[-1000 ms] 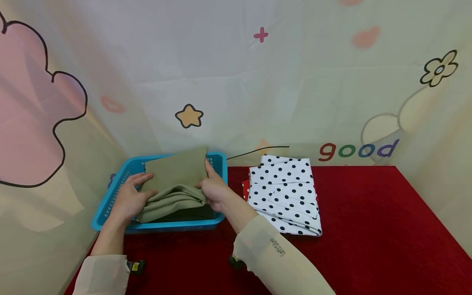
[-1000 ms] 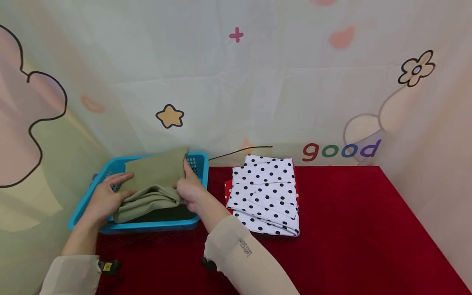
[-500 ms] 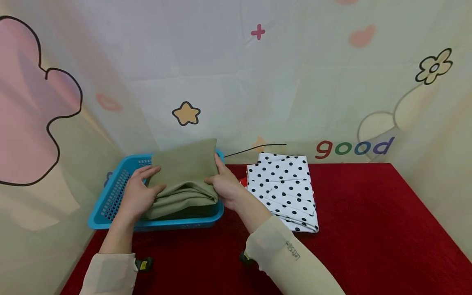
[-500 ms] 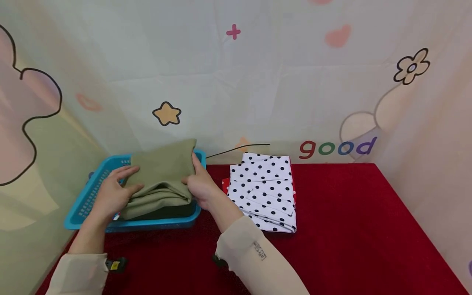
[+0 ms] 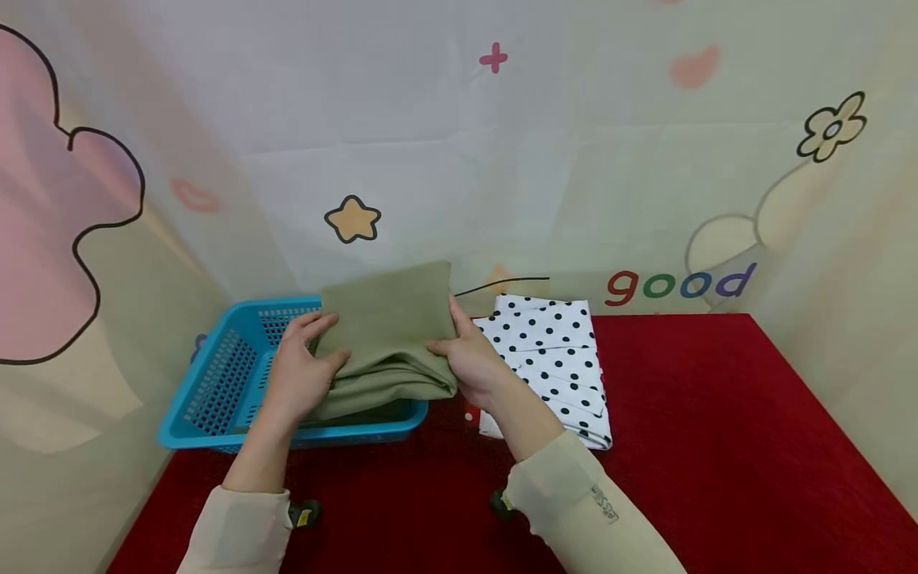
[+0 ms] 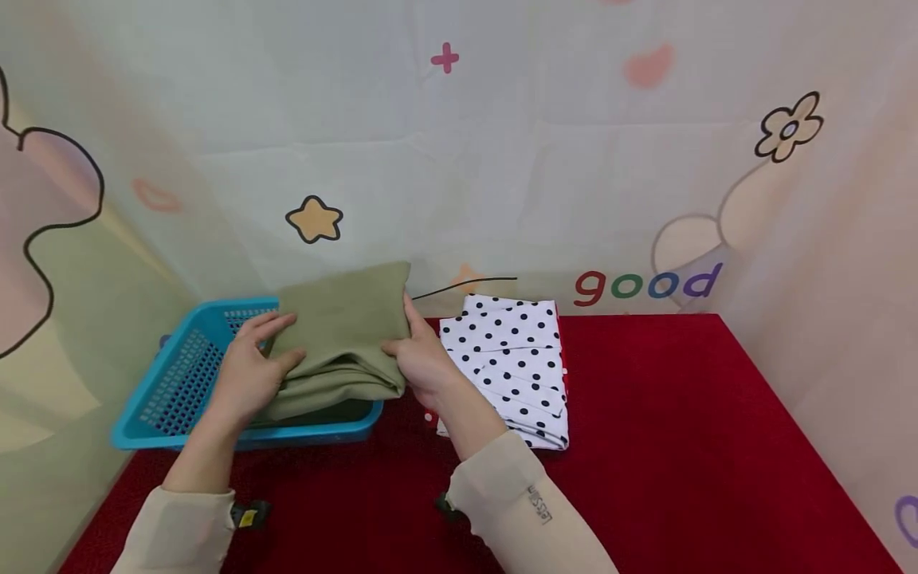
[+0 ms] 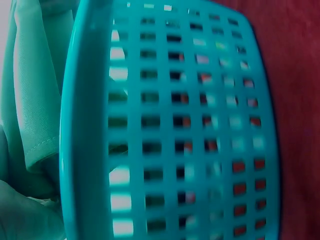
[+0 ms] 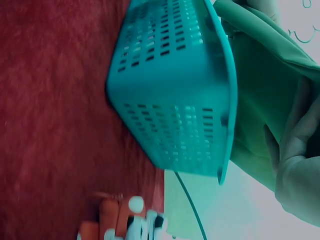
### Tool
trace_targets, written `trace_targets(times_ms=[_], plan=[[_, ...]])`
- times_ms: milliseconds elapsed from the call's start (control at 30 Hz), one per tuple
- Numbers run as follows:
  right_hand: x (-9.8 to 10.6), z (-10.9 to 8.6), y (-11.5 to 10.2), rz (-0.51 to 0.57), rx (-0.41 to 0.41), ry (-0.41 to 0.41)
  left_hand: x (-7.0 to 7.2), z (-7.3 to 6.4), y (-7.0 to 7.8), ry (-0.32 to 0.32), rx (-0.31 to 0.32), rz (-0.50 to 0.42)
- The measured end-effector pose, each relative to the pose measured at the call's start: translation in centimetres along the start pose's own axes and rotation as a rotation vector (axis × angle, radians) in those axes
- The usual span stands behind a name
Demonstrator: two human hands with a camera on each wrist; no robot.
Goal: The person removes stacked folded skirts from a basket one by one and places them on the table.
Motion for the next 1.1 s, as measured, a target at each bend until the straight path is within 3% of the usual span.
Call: trace_targets(times_ms=[467,800,1100], plan=[[5.5,-1.4,-0.7,-0.049,0.032,0.007,-4.4,-0.1,2.7,-0.029,-0.02,-0.089],[9.3,-2.0,-0.2,-0.063,0.03,0.026,-7.3,-0.5,4.5,-0.058,-0.058,-0.137],[12.2,-2.5,0.7,-0.072,0.007,0.077,-9.3,-1.3,5.6,-0.121,-0.04,-0.161]])
Point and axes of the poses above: each hand's wrist, its own z-axis towards the middle knuckle, its own x-axis out of the back of the hand, y = z × x, the point moved 4 cm from there along z, towards the middle knuckle, and after that the axes turned 8 degrees about y, right-handed, at the moved point
